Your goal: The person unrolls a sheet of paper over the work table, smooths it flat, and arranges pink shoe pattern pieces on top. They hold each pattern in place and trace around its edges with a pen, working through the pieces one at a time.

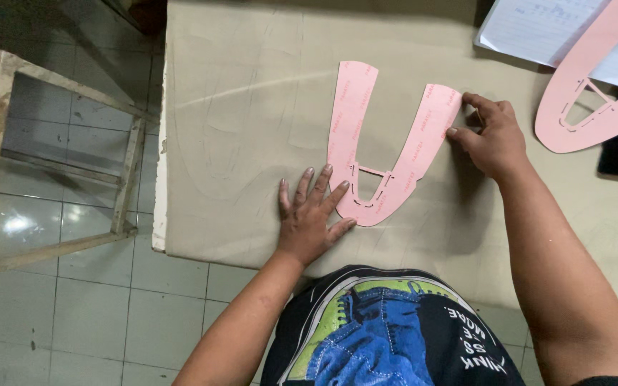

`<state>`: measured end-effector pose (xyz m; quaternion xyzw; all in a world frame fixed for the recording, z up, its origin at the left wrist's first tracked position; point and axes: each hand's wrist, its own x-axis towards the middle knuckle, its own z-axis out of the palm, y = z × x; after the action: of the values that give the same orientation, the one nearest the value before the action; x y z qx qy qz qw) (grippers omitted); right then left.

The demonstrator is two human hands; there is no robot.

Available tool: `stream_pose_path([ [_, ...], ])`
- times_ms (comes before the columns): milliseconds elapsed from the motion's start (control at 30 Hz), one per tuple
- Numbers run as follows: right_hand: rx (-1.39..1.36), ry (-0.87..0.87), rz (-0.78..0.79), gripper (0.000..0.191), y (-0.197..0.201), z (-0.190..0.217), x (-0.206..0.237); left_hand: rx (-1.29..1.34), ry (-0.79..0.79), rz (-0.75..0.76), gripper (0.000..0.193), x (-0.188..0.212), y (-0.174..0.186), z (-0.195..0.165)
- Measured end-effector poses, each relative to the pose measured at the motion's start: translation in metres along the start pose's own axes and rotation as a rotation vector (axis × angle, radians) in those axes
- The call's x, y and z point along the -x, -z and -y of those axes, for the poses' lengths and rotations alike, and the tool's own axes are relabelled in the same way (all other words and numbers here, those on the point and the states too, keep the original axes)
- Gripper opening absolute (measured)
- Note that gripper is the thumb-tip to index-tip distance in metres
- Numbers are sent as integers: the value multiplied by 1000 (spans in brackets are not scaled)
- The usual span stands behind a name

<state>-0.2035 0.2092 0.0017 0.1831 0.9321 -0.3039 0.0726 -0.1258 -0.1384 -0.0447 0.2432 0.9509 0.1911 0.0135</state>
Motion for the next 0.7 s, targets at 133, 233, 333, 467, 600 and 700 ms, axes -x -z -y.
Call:
stream_pose_path([
  [133, 2, -7, -3, 65, 0, -2, 3, -2, 12, 11, 71, 1, 0, -1],
  [233, 6, 25, -23, 66, 0, -3, 4, -10, 10, -2, 76, 1, -1, -2],
  [333, -13, -19, -17, 64, 0, -1, 6, 7, 8, -9, 76, 1, -3, -2],
  [467, -31, 3, -7, 64, 3, 7, 8, 134, 46, -46, 63, 3, -7, 3],
  [600, -65, -113, 41, 62, 8, 14, 8, 457, 164, -138, 56, 3, -9, 12],
  [700, -40, -86, 35, 62, 9, 15, 9, 283, 143, -70, 55, 1, -6, 10],
])
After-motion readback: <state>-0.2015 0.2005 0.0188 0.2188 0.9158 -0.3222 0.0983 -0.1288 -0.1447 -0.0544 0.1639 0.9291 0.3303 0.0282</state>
